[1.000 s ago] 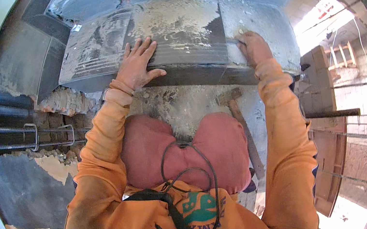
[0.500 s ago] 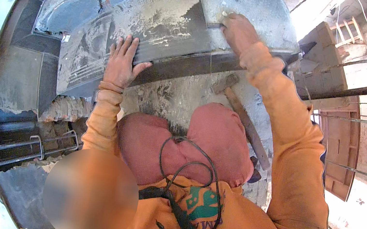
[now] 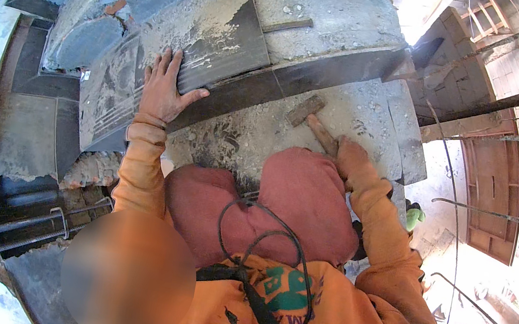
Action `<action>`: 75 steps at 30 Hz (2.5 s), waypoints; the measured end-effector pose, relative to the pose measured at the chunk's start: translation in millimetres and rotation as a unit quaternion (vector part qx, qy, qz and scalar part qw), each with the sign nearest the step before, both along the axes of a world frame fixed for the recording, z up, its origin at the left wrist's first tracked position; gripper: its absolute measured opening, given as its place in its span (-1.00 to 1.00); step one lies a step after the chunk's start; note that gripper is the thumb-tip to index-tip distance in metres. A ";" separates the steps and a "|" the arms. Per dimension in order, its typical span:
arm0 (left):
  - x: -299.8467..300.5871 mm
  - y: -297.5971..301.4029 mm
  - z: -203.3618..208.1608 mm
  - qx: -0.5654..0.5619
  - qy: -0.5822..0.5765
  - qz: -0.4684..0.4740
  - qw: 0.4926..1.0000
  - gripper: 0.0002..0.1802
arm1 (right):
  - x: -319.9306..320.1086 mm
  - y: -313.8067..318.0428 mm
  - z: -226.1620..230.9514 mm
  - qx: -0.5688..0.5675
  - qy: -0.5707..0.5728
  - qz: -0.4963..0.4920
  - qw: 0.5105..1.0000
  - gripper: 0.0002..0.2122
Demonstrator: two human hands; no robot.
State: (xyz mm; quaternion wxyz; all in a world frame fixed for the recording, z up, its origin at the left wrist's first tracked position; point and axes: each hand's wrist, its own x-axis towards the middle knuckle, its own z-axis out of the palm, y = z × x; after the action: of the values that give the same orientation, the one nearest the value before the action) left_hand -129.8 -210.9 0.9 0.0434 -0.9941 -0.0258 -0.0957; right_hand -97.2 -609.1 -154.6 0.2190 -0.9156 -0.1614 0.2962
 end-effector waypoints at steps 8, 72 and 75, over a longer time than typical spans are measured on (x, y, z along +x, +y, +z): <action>5.9 0.3 -6.6 -0.038 0.027 0.007 0.999 0.17 | -31.8 -42.5 60.0 0.186 -0.075 0.007 0.980 -0.49; -16.3 0.0 -33.4 -0.823 -0.233 0.508 0.105 -0.62 | 96.6 90.9 234.2 0.294 0.241 -0.493 0.782 -0.69; -13.2 0.0 -25.3 -0.822 -0.201 0.515 0.134 -0.62 | 106.9 78.8 229.9 0.281 0.280 -0.432 0.810 -0.69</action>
State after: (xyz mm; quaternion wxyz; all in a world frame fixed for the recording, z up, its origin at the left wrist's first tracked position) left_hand -143.0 -210.9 -24.4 -0.7676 -0.1361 -0.6031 -0.1689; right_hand 9.7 -530.3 75.3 0.6077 -0.6668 0.2429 0.3565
